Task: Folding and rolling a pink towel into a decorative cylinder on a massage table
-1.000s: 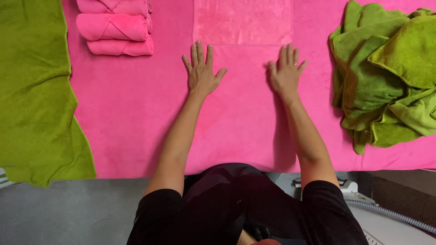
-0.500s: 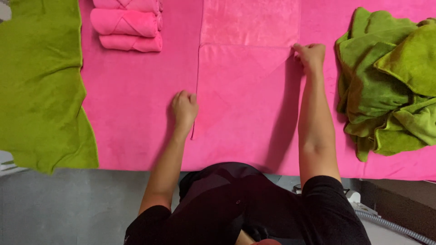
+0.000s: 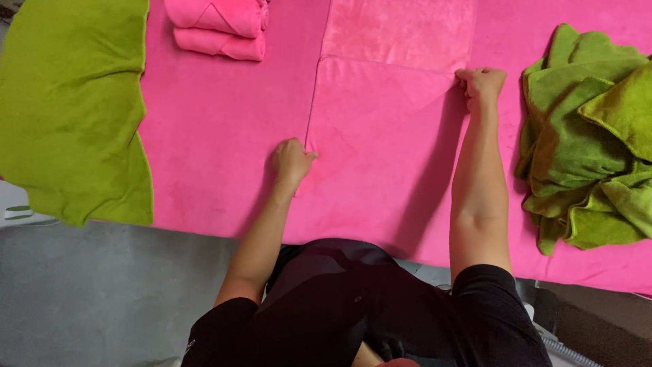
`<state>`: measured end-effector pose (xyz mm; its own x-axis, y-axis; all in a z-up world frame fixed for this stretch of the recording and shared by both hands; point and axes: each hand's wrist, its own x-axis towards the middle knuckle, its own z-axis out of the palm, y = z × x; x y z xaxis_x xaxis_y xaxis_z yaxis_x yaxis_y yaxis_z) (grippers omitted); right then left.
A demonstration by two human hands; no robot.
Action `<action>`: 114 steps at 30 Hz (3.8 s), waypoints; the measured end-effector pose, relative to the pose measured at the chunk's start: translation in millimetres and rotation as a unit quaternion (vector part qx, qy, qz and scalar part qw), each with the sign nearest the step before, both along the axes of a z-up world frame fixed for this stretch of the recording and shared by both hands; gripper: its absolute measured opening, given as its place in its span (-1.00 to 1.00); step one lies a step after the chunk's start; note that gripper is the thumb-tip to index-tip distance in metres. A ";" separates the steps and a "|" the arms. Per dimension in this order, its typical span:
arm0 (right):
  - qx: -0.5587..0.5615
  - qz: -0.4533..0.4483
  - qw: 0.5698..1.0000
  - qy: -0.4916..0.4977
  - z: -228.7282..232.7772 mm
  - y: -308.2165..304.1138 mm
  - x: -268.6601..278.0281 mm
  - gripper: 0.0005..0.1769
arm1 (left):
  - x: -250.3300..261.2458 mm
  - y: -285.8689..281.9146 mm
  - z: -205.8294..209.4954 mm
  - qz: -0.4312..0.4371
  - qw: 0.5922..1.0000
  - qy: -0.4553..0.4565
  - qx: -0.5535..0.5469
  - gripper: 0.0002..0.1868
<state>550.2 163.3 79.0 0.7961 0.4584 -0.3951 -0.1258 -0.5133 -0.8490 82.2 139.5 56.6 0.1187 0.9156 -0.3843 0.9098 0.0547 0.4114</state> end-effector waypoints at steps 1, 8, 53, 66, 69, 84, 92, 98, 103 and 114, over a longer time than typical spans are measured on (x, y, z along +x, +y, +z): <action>0.008 0.006 1.000 -0.024 2.3 -0.7 -3.8 -0.56 | 0.8 2.0 -2.6 -0.007 1.000 0.005 -0.007 -0.62; 0.001 -0.036 0.999 0.029 33.0 -3.7 -25.5 -0.60 | -4.6 -4.3 7.8 0.002 0.994 -0.100 -0.033 -0.58; 0.060 -0.039 0.990 0.120 -19.0 -215.9 -235.2 -0.73 | -227.7 -64.4 91.9 -0.094 0.994 0.049 -0.038 -0.51; 0.039 0.095 0.993 0.061 -16.6 -217.0 -211.1 -0.78 | -98.2 72.6 -9.4 -0.143 0.937 -0.210 0.240 -0.69; 0.046 0.091 0.993 0.066 -11.0 -216.8 -212.0 -0.78 | -82.6 79.3 -7.1 -0.143 0.935 -0.190 0.262 -0.77; 0.023 0.129 0.989 -0.073 -28.1 -220.4 -206.5 -0.77 | -60.9 48.9 13.1 -0.088 0.931 -0.060 0.349 -0.60; 0.205 0.486 0.735 -0.427 3.9 -175.9 -311.7 -0.57 | -34.7 -35.0 13.6 -0.163 0.962 -0.011 0.219 0.00; -0.004 0.523 0.721 -0.454 -13.1 -186.8 -296.6 -0.10 | -32.5 -32.9 -3.6 -0.168 0.959 0.020 0.226 0.13; -0.033 0.431 0.772 -0.466 -11.8 -181.3 -185.2 -0.25 | -28.2 -31.1 2.9 -0.159 0.965 0.006 0.210 0.13; 0.083 0.164 0.912 -0.366 -43.4 23.4 36.0 -0.85 | 97.6 -107.7 -28.3 -0.433 0.791 -0.287 0.324 -0.95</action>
<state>586.2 186.7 35.6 0.6282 0.7244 0.2841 0.6432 -0.2780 -0.7135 179.8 31.8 28.4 0.7931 0.3783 0.4775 0.1436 -0.8778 0.4570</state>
